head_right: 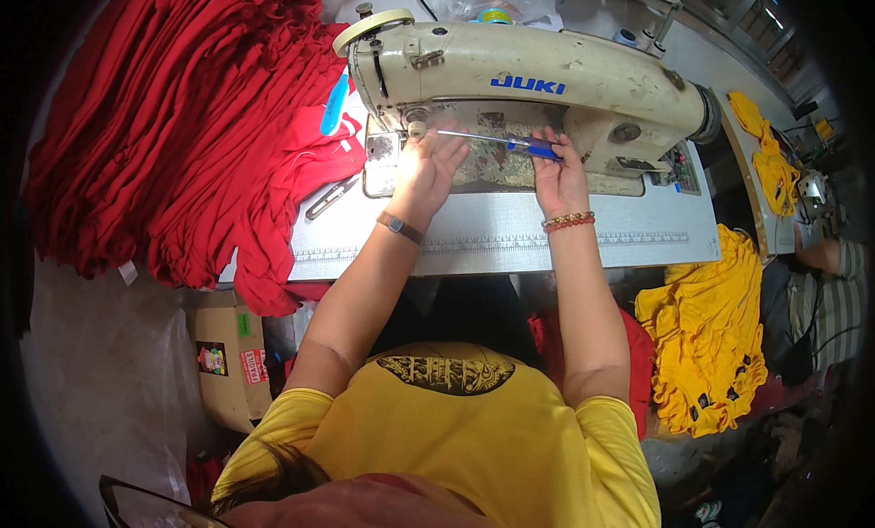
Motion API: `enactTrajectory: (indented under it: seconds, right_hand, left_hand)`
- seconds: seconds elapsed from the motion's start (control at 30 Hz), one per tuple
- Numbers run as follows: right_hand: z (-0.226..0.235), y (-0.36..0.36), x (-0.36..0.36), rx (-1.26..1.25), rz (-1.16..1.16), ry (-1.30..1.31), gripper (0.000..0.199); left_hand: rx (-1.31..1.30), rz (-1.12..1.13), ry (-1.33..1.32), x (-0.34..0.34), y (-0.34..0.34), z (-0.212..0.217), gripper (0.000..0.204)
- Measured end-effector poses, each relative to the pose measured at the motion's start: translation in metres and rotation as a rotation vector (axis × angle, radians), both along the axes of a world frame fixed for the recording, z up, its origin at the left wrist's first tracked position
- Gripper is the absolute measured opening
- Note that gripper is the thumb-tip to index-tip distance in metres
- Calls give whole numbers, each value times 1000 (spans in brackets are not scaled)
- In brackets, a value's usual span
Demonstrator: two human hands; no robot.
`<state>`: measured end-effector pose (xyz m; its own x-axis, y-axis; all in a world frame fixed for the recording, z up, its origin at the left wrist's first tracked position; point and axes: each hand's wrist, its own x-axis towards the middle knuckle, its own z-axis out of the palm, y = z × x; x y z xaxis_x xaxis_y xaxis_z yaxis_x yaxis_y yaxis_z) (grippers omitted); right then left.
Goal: The person uses a screwdriver to adjust a screw on the bobbin case area of a JUKI sewing machine. They manipulate the screwdriver with both hands to tighten or loosen the screw while the machine is stationary.
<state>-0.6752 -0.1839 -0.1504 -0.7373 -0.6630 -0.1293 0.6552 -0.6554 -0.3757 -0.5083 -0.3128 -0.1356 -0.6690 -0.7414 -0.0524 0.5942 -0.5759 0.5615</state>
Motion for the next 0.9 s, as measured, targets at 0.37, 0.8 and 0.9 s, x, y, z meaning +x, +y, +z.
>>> enactTrajectory:
  seconds: [0.37,0.8,0.9]
  right_hand:
    - [7,-1,1,-39,12,-20,22]
    - [3,-1,6,114,-35,159,16]
    - [6,-2,9,153,-43,167,17]
  left_hand:
    - [-52,-2,-36,0,-1,1,18]
    - [-68,-11,-96,1,-2,2,19]
    - [-52,-11,-99,1,-2,1,22]
